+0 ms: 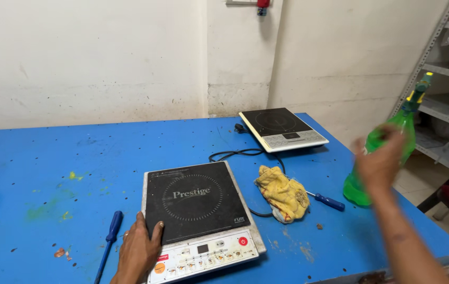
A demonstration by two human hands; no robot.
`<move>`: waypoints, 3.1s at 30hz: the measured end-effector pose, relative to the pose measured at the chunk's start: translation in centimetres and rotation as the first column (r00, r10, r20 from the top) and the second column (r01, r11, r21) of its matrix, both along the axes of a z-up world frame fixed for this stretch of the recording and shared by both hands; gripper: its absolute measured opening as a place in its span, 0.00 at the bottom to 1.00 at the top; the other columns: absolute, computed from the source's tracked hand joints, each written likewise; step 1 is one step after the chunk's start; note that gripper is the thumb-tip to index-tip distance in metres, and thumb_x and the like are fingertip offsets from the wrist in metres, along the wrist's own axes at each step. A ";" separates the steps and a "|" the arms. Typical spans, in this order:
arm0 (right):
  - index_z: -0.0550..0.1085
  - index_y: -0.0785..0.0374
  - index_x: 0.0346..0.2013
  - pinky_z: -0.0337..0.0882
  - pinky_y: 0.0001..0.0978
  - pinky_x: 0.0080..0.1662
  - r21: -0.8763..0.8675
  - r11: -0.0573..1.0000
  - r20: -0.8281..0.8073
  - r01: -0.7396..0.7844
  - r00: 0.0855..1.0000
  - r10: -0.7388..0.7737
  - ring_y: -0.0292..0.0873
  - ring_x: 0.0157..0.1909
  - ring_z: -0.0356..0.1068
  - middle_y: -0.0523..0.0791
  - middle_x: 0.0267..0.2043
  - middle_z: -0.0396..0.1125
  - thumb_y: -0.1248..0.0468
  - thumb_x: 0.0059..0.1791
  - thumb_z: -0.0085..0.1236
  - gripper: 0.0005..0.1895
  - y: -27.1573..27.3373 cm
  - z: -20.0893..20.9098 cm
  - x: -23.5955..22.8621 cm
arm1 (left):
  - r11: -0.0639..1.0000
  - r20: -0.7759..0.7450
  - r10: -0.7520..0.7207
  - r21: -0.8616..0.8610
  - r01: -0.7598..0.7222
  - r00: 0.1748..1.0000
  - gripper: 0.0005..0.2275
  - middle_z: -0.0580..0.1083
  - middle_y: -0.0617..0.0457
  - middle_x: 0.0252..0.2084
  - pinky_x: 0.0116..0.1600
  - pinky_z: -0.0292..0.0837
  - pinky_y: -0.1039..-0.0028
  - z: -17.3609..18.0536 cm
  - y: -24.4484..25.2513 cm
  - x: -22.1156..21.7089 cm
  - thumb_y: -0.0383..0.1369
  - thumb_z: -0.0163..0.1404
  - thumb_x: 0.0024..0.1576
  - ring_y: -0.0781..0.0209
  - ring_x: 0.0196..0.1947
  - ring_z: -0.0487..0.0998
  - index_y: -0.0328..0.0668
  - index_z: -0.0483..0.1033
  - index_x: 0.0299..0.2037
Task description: The person uses a screwdriver to remove screws from the bottom of an induction cooker, wipes the base with a cloth, flips the cooker over, and applies a spray from a bottle before wiping the top surface.
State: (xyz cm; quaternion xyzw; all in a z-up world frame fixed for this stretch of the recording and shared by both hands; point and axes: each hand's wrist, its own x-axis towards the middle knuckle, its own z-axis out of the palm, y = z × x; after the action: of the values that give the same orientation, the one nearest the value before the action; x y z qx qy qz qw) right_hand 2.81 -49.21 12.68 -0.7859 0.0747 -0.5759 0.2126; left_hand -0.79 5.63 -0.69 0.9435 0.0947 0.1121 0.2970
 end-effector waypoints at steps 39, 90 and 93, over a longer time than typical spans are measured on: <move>0.68 0.65 0.52 0.69 0.53 0.42 0.033 0.982 -0.200 -0.188 0.961 0.190 0.62 0.42 0.74 0.57 0.37 0.73 0.56 0.51 0.58 0.20 -3.5 10.6 -3.8 | 0.646 0.355 -0.694 -0.078 0.759 0.627 0.34 0.59 0.30 0.70 0.73 0.51 0.60 12.2 -32.9 -3.3 0.33 0.56 0.55 0.38 0.71 0.58 0.25 0.54 0.69; 0.75 0.63 0.24 0.70 0.32 0.27 0.562 0.726 -0.808 -0.397 -0.078 0.583 0.41 0.24 0.72 0.46 0.22 0.70 0.53 0.38 0.74 0.19 24.6 7.2 2.5 | -0.103 -0.129 -0.035 -0.986 -0.132 0.991 0.45 0.73 0.60 0.60 0.58 0.73 0.74 10.7 -35.1 -9.5 0.35 0.70 0.38 0.64 0.57 0.77 0.57 0.59 0.69; 0.77 0.56 0.24 0.69 0.29 0.29 0.552 0.683 -0.816 -0.478 -0.139 0.562 0.33 0.25 0.72 0.40 0.23 0.72 0.53 0.37 0.71 0.12 24.4 7.1 2.4 | -0.227 -0.005 0.011 -0.974 -0.003 1.000 0.45 0.73 0.55 0.59 0.56 0.76 0.72 10.5 -35.0 -9.9 0.30 0.71 0.37 0.60 0.55 0.78 0.51 0.60 0.67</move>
State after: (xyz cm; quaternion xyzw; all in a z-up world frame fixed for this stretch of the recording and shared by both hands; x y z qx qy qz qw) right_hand 5.24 -24.79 19.82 -0.9074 -0.1074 0.2141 0.3453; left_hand -10.67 -29.35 9.80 0.3533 0.1510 -0.0005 0.9232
